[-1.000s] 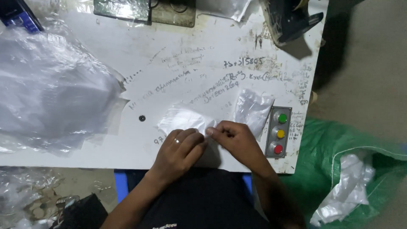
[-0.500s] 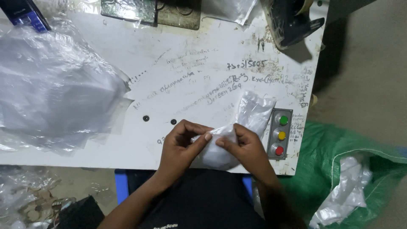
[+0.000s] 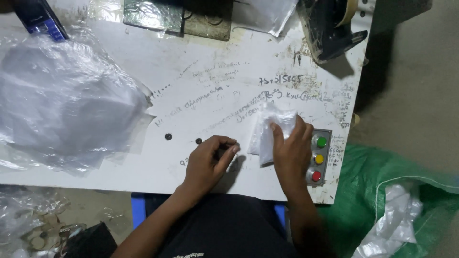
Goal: Folding small plastic bags and placing them into a larger green sack for storage.
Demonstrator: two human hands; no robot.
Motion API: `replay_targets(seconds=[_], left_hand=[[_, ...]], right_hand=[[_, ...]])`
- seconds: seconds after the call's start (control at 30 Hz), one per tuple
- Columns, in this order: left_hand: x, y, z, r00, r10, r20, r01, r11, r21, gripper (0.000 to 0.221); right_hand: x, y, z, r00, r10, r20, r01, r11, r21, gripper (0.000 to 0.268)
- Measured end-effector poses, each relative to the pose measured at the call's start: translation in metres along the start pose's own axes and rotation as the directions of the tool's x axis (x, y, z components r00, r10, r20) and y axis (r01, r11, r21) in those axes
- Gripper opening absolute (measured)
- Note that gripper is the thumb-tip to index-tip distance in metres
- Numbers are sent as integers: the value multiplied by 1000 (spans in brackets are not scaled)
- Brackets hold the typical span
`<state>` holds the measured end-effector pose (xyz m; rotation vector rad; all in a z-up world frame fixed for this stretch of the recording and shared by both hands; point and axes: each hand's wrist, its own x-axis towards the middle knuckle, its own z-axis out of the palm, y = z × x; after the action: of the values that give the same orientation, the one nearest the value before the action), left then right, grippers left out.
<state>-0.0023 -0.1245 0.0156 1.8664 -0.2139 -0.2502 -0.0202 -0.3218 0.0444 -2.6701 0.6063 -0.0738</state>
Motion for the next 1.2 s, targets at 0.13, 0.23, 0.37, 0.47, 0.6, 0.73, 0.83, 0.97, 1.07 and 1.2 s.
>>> replay_targets(seconds=[0.13,0.23,0.37,0.47,0.6,0.73,0.83,0.97,1.07,1.2], left_hand=[[0,0,6,999,44,11,-45,991,126,39],[-1,-5,5,1000,-15,-20,17,996,83,57],[-10,-15,6,995,-28,-91,3,964,-267,58],[-11,-2,-5,994,28,-103,-52,969,-240,66],[-7,-19,0,998,48,35,-53,989,139,44],[-11,-41,8,992,127,24,-129,977,172,47],[-14,-57,14,990,138,-41,-132,984,122,36],[-14,-74,19,976,213,-47,-206,971,121,25],[-18,-78,20,965,257,-51,-249,960,126,19],[-15,-68,22,938,323,-123,-307,943,130,36]], right_hand=[[0,-28,0,996,-44,76,32,989,145,69],[-2,-38,-2,968,-41,248,-38,952,305,73],[-15,-40,4,949,-31,314,-220,650,728,52],[-28,-40,21,956,8,293,-273,388,880,42],[-46,-31,57,864,212,456,-498,227,837,69],[-46,-49,47,824,351,444,-565,545,619,58],[-51,-35,74,927,272,259,-368,527,766,57],[-52,-29,87,909,346,231,-394,538,745,51],[-57,-23,95,919,338,204,-374,580,724,45],[-65,-50,82,946,324,-9,-103,328,939,6]])
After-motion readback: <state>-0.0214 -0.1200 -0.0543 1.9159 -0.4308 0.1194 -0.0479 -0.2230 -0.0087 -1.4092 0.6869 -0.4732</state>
